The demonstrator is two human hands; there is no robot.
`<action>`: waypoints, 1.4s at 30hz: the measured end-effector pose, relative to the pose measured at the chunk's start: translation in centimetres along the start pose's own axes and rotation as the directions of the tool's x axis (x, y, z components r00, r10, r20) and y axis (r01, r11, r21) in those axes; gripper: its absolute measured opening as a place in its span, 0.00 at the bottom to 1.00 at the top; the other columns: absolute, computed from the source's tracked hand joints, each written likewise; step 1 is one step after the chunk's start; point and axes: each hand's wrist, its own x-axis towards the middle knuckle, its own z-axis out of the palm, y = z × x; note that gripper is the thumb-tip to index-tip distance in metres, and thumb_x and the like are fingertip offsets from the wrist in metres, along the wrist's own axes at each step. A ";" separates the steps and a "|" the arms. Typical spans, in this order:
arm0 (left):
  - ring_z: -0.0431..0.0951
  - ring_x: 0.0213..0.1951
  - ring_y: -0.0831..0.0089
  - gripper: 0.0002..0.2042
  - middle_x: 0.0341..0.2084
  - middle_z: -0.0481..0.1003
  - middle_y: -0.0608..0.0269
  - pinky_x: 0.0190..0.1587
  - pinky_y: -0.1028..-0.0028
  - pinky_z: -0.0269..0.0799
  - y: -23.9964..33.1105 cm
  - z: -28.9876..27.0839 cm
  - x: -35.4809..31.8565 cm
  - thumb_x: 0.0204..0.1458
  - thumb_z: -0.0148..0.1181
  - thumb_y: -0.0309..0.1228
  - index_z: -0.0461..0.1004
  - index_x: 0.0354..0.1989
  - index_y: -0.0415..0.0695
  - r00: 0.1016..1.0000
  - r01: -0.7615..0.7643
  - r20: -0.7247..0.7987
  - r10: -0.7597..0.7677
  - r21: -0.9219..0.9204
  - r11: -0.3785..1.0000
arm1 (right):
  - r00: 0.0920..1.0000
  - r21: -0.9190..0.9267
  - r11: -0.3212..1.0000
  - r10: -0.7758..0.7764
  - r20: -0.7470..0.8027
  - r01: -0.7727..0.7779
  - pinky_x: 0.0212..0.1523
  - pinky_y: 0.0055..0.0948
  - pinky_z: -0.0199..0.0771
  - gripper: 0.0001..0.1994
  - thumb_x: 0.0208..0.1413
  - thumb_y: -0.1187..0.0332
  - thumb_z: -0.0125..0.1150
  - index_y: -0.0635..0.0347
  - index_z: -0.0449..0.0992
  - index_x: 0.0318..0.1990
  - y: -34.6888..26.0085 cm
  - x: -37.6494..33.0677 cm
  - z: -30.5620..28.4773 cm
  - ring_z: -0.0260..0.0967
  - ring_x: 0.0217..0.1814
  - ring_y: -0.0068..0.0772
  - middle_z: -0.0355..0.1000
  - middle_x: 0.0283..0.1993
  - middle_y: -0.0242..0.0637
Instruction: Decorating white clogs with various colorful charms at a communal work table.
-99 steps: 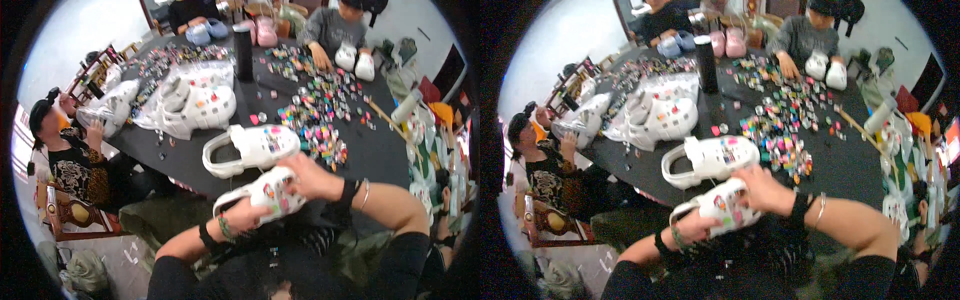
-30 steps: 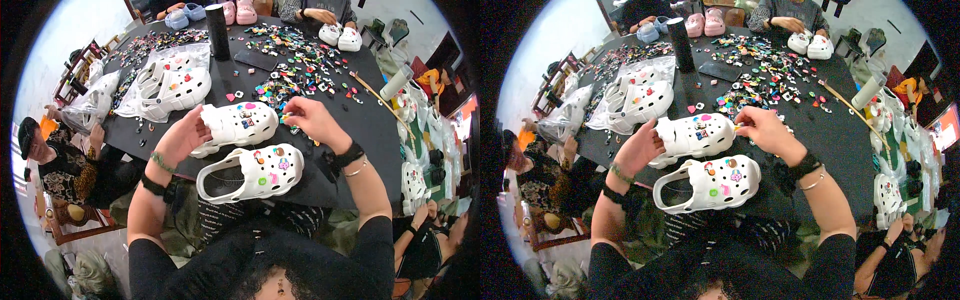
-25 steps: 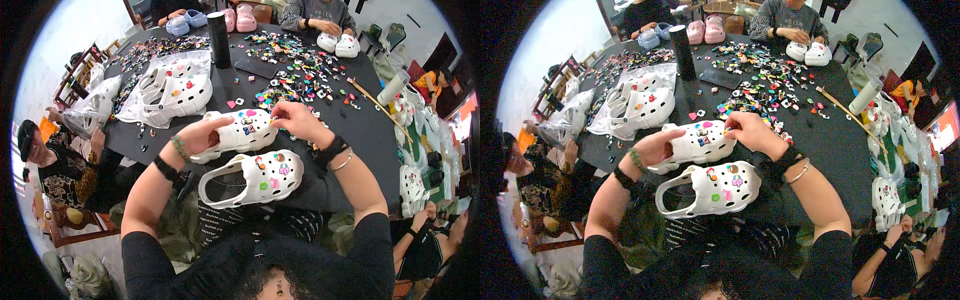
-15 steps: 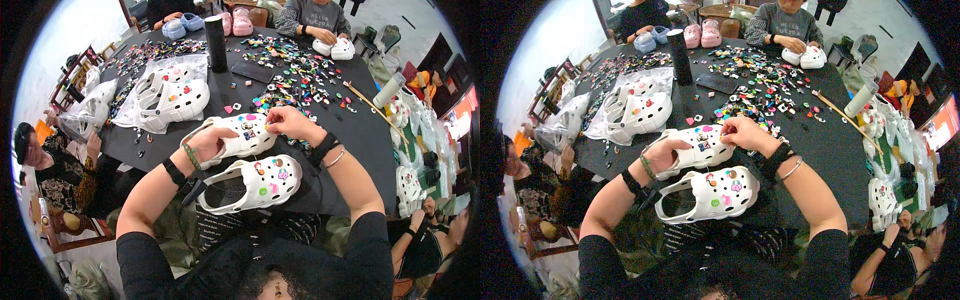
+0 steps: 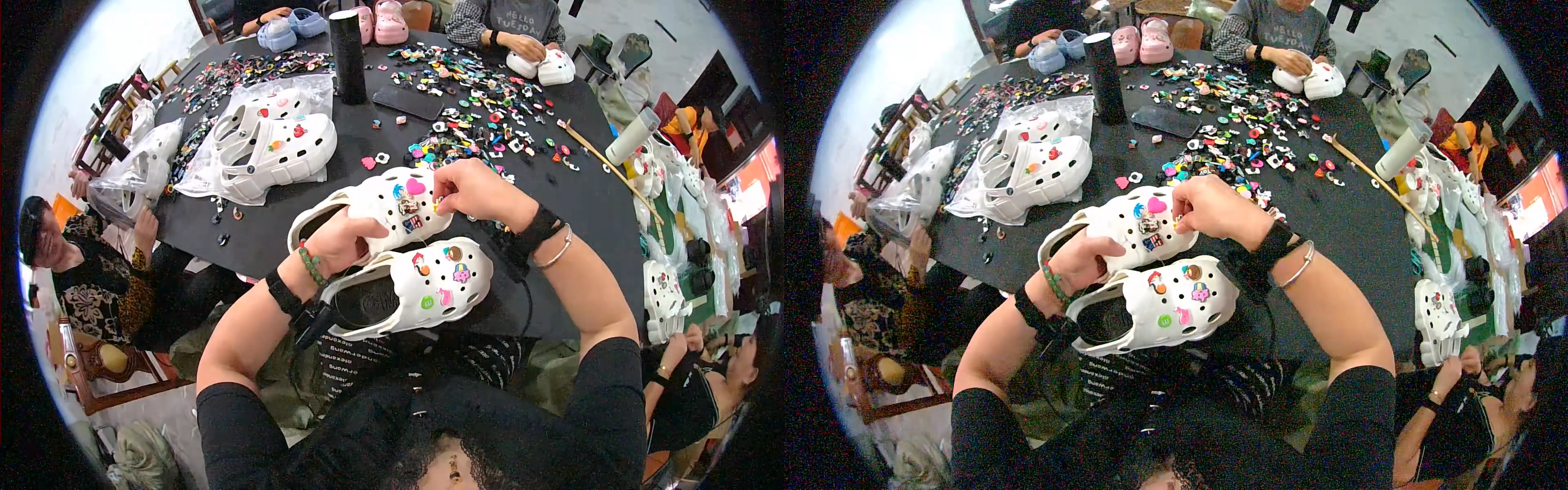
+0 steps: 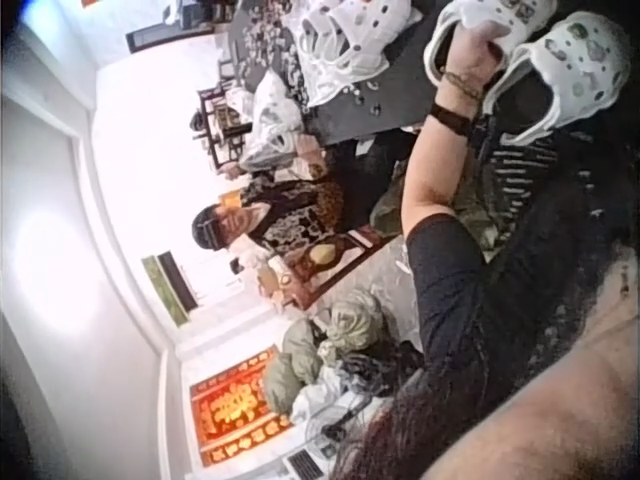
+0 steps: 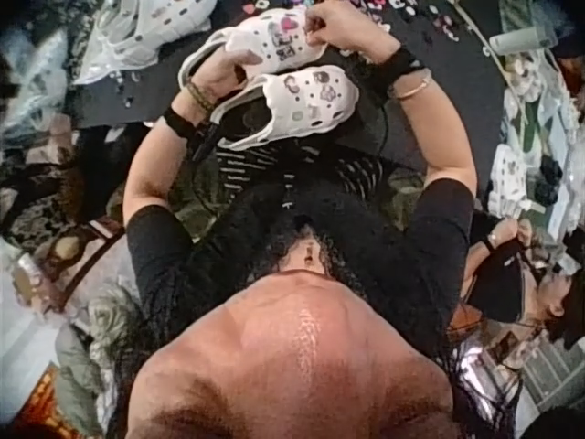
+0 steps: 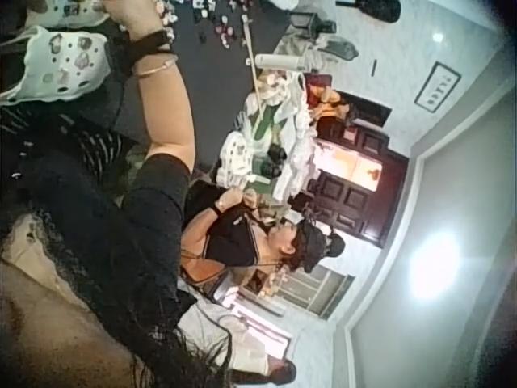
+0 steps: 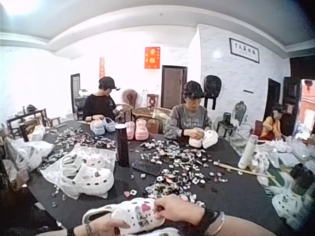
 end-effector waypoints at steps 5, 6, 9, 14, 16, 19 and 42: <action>0.72 0.58 0.56 0.37 0.57 0.70 0.49 0.64 0.57 0.65 -0.3 -0.2 0.1 0.38 0.54 0.17 0.58 0.64 0.37 1.000 -0.002 -0.026 0.004 0.058 0.998 | 0.999 -0.043 0.998 0.038 -0.017 -0.039 0.34 0.36 0.74 0.12 0.36 0.72 0.76 0.63 0.76 0.27 -0.2 0.2 0.2 0.76 0.31 0.39 0.76 0.26 0.39; 0.72 0.58 0.56 0.37 0.57 0.70 0.49 0.64 0.57 0.65 -0.3 -0.3 0.0 0.38 0.54 0.17 0.58 0.64 0.37 1.000 0.003 -0.026 -0.001 0.056 0.998 | 0.999 -0.115 0.993 0.036 -0.029 -0.039 0.36 0.35 0.73 0.14 0.36 0.71 0.76 0.62 0.75 0.30 0.0 0.3 0.3 0.75 0.35 0.39 0.75 0.29 0.39; 0.74 0.55 0.62 0.31 0.53 0.73 0.55 0.59 0.65 0.69 -0.5 -0.4 -0.1 0.43 0.56 0.17 0.63 0.61 0.38 0.999 0.001 -0.045 0.001 0.047 0.999 | 0.993 -0.262 0.957 0.116 -0.039 -0.122 0.52 0.37 0.70 0.29 0.35 0.68 0.79 0.60 0.70 0.46 0.1 0.8 -0.1 0.68 0.54 0.47 0.71 0.46 0.47; 0.74 0.56 0.61 0.34 0.54 0.72 0.53 0.59 0.62 0.69 -0.7 0.5 -0.7 0.40 0.57 0.17 0.61 0.62 0.38 0.993 0.050 -0.114 -0.035 0.134 0.990 | 0.968 -0.205 0.959 0.221 0.118 -0.194 0.54 0.41 0.71 0.45 0.37 0.73 0.77 0.61 0.56 0.65 -1.0 1.6 -0.3 0.71 0.55 0.53 0.72 0.52 0.58; 0.75 0.54 0.62 0.31 0.52 0.74 0.54 0.56 0.65 0.71 -0.8 0.8 -0.7 0.42 0.58 0.18 0.64 0.61 0.38 0.997 0.010 -0.073 0.001 0.159 0.987 | 0.966 -0.216 0.959 0.217 0.139 -0.184 0.53 0.41 0.72 0.44 0.38 0.74 0.76 0.60 0.57 0.65 -1.3 1.5 0.0 0.72 0.55 0.54 0.73 0.51 0.58; 0.74 0.55 0.60 0.35 0.54 0.72 0.54 0.60 0.62 0.69 -0.9 0.2 -0.7 0.38 0.61 0.21 0.61 0.62 0.38 0.989 0.098 -0.127 -0.076 0.177 0.979 | 0.970 -0.250 0.956 0.193 0.146 -0.152 0.51 0.42 0.73 0.43 0.39 0.75 0.74 0.59 0.57 0.65 -1.9 1.2 0.4 0.73 0.51 0.55 0.74 0.47 0.57; 0.71 0.58 0.56 0.40 0.56 0.70 0.49 0.65 0.59 0.64 -0.5 1.3 -0.4 0.31 0.47 0.13 0.57 0.64 0.35 0.990 0.127 -0.059 -0.127 0.004 0.992 | 0.905 0.484 0.843 0.010 0.426 -0.237 0.66 0.33 0.59 0.58 0.36 0.74 0.76 0.60 0.38 0.72 2.9 1.9 1.6 0.58 0.66 0.38 0.58 0.65 0.46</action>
